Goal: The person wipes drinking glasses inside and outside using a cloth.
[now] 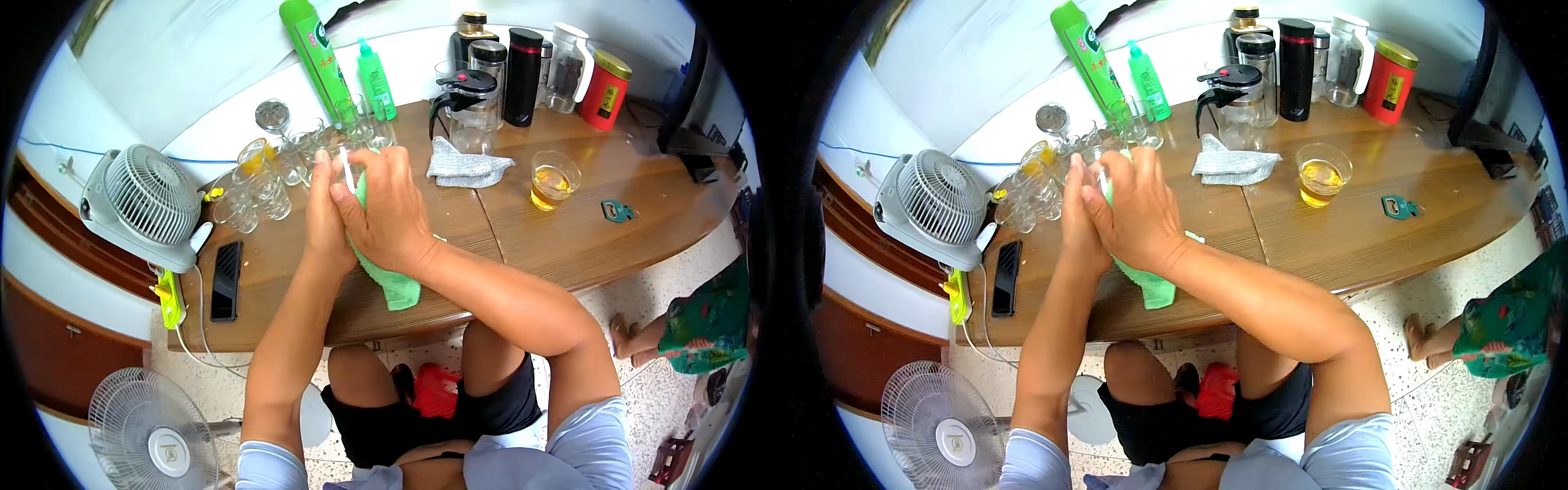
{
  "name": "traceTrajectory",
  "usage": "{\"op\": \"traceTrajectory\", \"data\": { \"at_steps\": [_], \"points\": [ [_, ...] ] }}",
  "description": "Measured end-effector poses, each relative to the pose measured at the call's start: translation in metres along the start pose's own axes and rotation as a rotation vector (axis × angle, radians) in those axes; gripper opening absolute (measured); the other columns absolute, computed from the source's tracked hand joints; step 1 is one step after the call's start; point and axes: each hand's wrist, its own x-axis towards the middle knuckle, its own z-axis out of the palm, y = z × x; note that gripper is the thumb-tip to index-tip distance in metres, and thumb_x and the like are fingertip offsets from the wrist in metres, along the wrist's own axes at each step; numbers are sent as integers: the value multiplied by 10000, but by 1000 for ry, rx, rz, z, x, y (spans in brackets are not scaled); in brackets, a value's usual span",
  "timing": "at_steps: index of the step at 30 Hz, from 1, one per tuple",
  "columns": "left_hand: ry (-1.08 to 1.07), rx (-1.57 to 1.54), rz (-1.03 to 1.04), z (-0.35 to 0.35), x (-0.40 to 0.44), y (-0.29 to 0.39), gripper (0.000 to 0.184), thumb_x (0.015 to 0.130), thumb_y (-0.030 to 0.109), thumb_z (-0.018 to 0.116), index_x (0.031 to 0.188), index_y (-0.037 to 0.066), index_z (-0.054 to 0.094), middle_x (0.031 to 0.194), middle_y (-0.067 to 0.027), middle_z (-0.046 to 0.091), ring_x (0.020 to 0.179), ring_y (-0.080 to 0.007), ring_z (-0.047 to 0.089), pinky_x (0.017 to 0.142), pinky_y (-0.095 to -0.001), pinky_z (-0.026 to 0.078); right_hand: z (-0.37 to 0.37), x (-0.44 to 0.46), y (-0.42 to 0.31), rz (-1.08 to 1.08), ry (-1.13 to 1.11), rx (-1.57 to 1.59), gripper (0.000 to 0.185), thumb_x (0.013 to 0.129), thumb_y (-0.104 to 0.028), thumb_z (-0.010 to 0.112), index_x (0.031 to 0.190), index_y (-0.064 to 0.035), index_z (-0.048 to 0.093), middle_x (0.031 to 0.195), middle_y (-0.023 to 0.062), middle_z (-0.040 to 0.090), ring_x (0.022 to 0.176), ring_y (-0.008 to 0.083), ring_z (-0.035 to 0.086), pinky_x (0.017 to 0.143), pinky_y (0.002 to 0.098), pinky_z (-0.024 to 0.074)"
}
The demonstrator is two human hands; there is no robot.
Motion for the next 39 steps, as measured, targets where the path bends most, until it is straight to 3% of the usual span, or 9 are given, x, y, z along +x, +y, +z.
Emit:
{"op": "traceTrajectory", "data": {
  "at_steps": [6,9,14,17,22,25,28,32,39],
  "points": [
    [-39,98,-105,12,-2,-3,562,1128,553,380,1388,81,538,1307,-123,662,1207,-216,661,1034,-392,549,-8,21,22,-167,161,64,254,1015,-146,636,1174,17,525,1063,236,580,964,437,600,830,500,491],
    [-96,105,-133,8,1,-18,547,1132,532,382,1402,81,532,1274,-119,682,1187,-223,679,1014,-396,563,-22,40,38,92,205,175,213,1020,-125,624,1129,23,516,1013,246,609,943,436,611,830,498,490],
    [-300,46,-264,-6,0,-15,589,1121,575,385,1406,79,526,1240,-129,696,1058,-248,708,905,-413,589,-28,41,52,170,295,104,246,1046,-202,652,1062,10,529,862,236,651,786,454,646,713,500,507],
    [26,-56,-130,9,1,-15,599,1121,588,367,1426,91,506,1192,-119,697,1030,-238,706,854,-399,596,-4,17,45,185,143,119,314,1061,-282,622,1098,16,535,1016,270,644,960,466,642,826,530,500],
    [176,86,158,-26,16,-5,554,1101,560,485,1404,97,476,1121,-97,641,1079,-181,645,914,-325,550,17,-12,16,217,-273,345,504,1093,-338,581,1413,15,417,1276,303,603,1227,446,596,1027,491,477],
    [250,401,224,-27,21,-7,523,1105,534,500,1396,100,488,1047,-63,613,989,-149,647,826,-303,540,10,-12,16,290,-375,333,549,1081,-394,571,1362,60,444,1294,324,596,1187,516,596,1000,530,496],
    [217,293,203,-9,14,1,490,1115,508,479,1379,97,518,1026,-43,607,863,-98,594,735,-263,495,-5,0,1,240,-310,275,559,1101,-382,531,1383,94,457,1287,339,607,1210,520,593,1012,529,494],
    [116,390,159,-10,10,-5,495,1127,498,432,1360,77,553,951,-5,621,801,-86,571,698,-250,470,-2,14,20,188,-21,220,520,1136,-351,455,1393,90,554,1237,342,661,1175,494,640,1016,490,504],
    [338,300,372,-15,16,-12,448,1115,447,464,1282,46,574,903,-2,592,786,-94,543,689,-271,460,-4,3,6,299,-309,360,454,1152,-333,420,1429,-2,559,1248,323,673,1181,492,651,990,470,516]
  ]
}}
